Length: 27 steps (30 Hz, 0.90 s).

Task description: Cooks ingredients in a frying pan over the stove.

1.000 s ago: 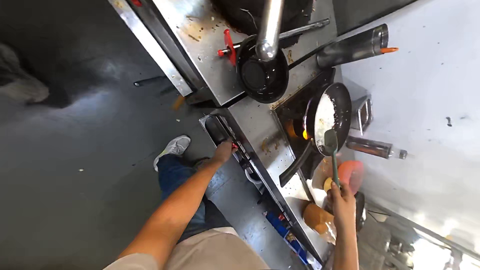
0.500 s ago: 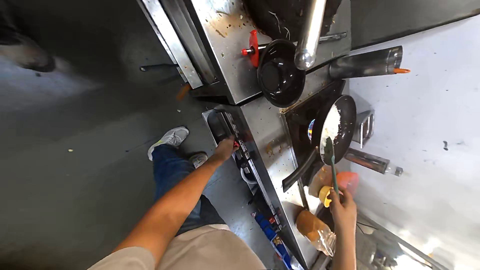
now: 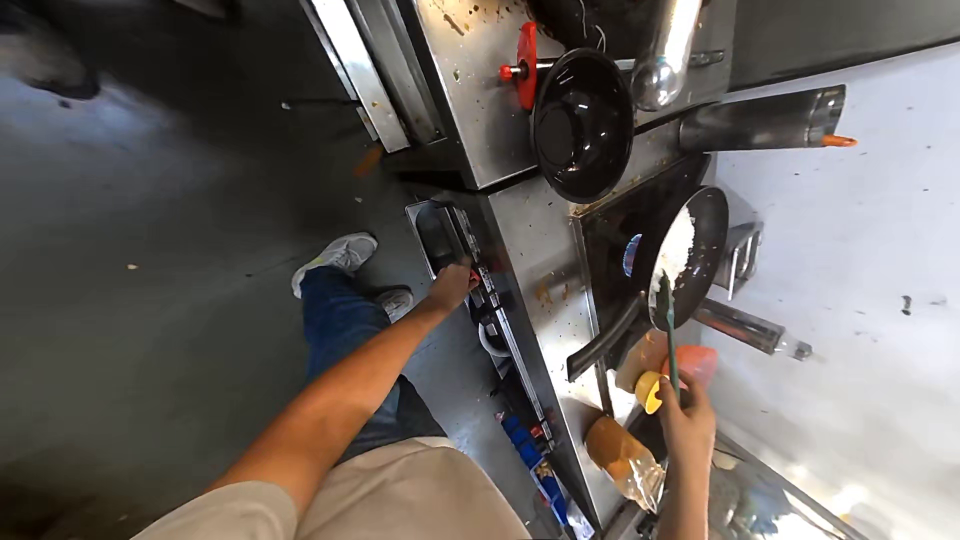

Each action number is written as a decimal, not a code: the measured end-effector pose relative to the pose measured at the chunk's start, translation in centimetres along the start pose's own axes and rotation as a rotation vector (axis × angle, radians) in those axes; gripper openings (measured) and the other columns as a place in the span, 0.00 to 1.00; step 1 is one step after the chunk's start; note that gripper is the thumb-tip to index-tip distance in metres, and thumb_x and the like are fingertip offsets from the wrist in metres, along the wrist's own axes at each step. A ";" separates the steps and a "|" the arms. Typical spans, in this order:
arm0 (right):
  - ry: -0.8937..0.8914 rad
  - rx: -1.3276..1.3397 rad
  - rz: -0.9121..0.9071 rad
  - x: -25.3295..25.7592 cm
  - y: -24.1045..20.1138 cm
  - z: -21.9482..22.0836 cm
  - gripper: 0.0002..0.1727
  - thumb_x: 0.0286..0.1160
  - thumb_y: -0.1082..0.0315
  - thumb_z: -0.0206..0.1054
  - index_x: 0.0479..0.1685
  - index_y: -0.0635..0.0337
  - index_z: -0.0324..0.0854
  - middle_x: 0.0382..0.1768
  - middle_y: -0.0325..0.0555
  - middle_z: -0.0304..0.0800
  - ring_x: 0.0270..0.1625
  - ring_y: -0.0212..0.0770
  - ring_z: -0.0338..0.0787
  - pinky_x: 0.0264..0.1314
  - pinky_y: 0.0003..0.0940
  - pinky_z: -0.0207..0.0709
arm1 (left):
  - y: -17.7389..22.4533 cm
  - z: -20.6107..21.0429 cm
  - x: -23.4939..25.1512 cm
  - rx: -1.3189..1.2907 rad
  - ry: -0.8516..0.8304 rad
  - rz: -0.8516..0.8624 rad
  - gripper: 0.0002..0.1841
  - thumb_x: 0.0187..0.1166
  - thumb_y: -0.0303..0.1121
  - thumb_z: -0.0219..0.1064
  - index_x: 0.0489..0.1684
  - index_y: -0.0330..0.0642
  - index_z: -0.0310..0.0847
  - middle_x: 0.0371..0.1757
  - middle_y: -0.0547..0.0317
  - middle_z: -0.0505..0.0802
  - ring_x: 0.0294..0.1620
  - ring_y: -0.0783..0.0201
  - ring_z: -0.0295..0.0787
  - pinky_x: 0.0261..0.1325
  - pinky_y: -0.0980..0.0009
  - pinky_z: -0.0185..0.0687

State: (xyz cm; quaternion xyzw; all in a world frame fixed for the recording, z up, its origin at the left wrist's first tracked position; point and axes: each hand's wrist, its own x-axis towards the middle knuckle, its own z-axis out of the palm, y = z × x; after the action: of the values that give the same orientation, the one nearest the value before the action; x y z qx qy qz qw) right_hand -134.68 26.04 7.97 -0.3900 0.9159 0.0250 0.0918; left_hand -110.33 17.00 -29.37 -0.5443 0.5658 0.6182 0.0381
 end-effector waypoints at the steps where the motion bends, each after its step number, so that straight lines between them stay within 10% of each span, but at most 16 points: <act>1: 0.002 -0.004 -0.004 0.0 0.0 0.0 0.22 0.81 0.58 0.66 0.67 0.63 0.82 0.29 0.45 0.88 0.24 0.39 0.83 0.29 0.42 0.78 | 0.1 0.0 0.0 0.006 0.002 0.000 0.28 0.83 0.39 0.70 0.75 0.29 0.70 0.59 0.31 0.89 0.63 0.34 0.89 0.67 0.39 0.81; 9: 0.011 -0.025 -0.033 0.4 0.3 0.5 0.21 0.80 0.57 0.66 0.64 0.62 0.83 0.27 0.42 0.87 0.23 0.36 0.81 0.27 0.39 0.77 | -0.2 0.4 0.5 -0.011 0.039 0.002 0.30 0.81 0.39 0.72 0.77 0.31 0.68 0.63 0.31 0.88 0.63 0.34 0.88 0.66 0.40 0.82; 12: 0.002 -0.018 -0.059 0.2 0.5 0.1 0.22 0.85 0.55 0.61 0.67 0.61 0.83 0.27 0.41 0.87 0.23 0.34 0.81 0.27 0.37 0.77 | 1.2 -2.1 -2.3 0.013 -0.078 -0.087 0.52 0.75 0.42 0.78 0.94 0.38 0.43 0.76 0.24 0.76 0.63 0.29 0.86 0.65 0.38 0.82; 16: -0.018 0.013 -0.059 2.2 0.7 -3.2 0.22 0.90 0.55 0.56 0.65 0.59 0.88 0.31 0.44 0.89 0.27 0.39 0.84 0.33 0.43 0.81 | 9.0 -9.6 -14.2 -0.101 -0.300 0.132 0.28 0.85 0.53 0.65 0.72 0.38 0.81 0.59 0.41 0.92 0.62 0.46 0.90 0.70 0.43 0.81; 18: -0.008 -0.028 -0.056 4.2 -0.4 -4.2 0.22 0.91 0.53 0.59 0.49 0.63 0.91 0.30 0.54 0.90 0.32 0.52 0.87 0.39 0.60 0.80 | 15.1 -9.9 -16.2 -0.271 -0.432 0.274 0.33 0.88 0.55 0.59 0.86 0.43 0.68 0.66 0.47 0.91 0.66 0.51 0.90 0.73 0.46 0.80; 22: -0.114 -0.045 -0.128 5.1 -3.5 -5.4 0.19 0.90 0.53 0.61 0.60 0.51 0.93 0.42 0.57 0.96 0.45 0.61 0.93 0.50 0.70 0.81 | 24.1 -3.5 -15.2 -0.610 -0.637 0.135 0.24 0.95 0.49 0.49 0.76 0.40 0.68 0.38 0.54 0.89 0.23 0.67 0.83 0.28 0.72 0.82; 27: -0.216 -0.096 0.030 7.1 -2.7 -8.5 0.21 0.87 0.47 0.62 0.52 0.52 0.94 0.46 0.62 0.94 0.53 0.68 0.92 0.50 0.74 0.78 | 23.7 -3.8 -19.2 -0.572 -0.594 -0.018 0.20 0.96 0.44 0.47 0.70 0.37 0.71 0.24 0.63 0.79 0.15 0.71 0.74 0.21 0.75 0.78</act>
State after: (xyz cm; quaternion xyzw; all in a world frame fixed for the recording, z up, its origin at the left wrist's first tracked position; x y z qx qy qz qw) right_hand -138.79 18.13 15.01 -0.3752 0.9042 0.1121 0.1707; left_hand -115.81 16.64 0.85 -0.3356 0.3306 0.8805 0.0525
